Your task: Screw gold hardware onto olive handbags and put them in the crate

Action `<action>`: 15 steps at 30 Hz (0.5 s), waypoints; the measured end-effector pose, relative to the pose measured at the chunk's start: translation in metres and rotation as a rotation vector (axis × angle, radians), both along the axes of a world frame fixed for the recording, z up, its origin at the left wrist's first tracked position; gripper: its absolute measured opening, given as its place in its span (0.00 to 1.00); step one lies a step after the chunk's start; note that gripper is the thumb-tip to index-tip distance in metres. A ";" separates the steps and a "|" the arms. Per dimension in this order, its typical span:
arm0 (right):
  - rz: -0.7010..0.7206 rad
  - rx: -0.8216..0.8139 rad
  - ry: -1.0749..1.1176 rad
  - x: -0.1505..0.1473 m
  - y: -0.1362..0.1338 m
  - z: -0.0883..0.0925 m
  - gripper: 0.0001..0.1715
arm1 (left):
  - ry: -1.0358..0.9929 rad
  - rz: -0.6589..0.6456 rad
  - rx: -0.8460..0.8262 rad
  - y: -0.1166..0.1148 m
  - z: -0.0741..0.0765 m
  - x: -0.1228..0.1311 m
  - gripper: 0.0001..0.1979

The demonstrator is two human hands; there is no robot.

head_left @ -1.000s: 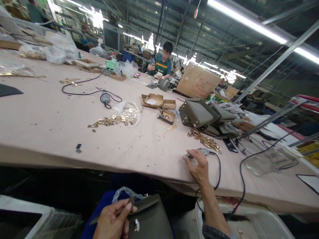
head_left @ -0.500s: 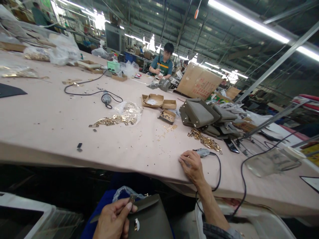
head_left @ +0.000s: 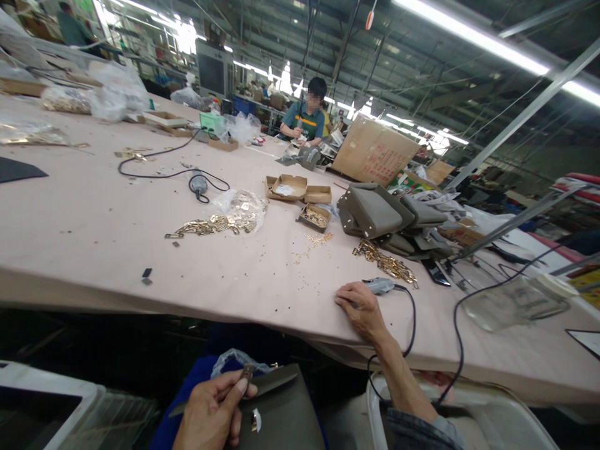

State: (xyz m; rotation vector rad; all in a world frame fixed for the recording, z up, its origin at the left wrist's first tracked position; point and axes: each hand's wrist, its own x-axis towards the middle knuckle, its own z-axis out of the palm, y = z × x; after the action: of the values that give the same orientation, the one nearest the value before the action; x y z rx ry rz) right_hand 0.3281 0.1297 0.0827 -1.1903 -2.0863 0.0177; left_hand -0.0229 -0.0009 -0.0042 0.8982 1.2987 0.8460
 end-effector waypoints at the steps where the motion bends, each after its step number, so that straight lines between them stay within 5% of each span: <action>1: -0.003 -0.003 0.003 0.000 0.000 0.001 0.06 | 0.007 0.001 -0.007 0.000 -0.001 0.000 0.32; 15: 0.008 0.007 0.000 0.000 -0.001 0.004 0.06 | 0.022 0.000 -0.004 0.000 0.004 0.001 0.33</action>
State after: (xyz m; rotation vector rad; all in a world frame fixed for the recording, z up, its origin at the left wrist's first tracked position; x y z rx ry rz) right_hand 0.3286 0.1286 0.0872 -1.1777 -2.0895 0.0149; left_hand -0.0221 -0.0004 0.0003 0.9065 1.3187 0.8357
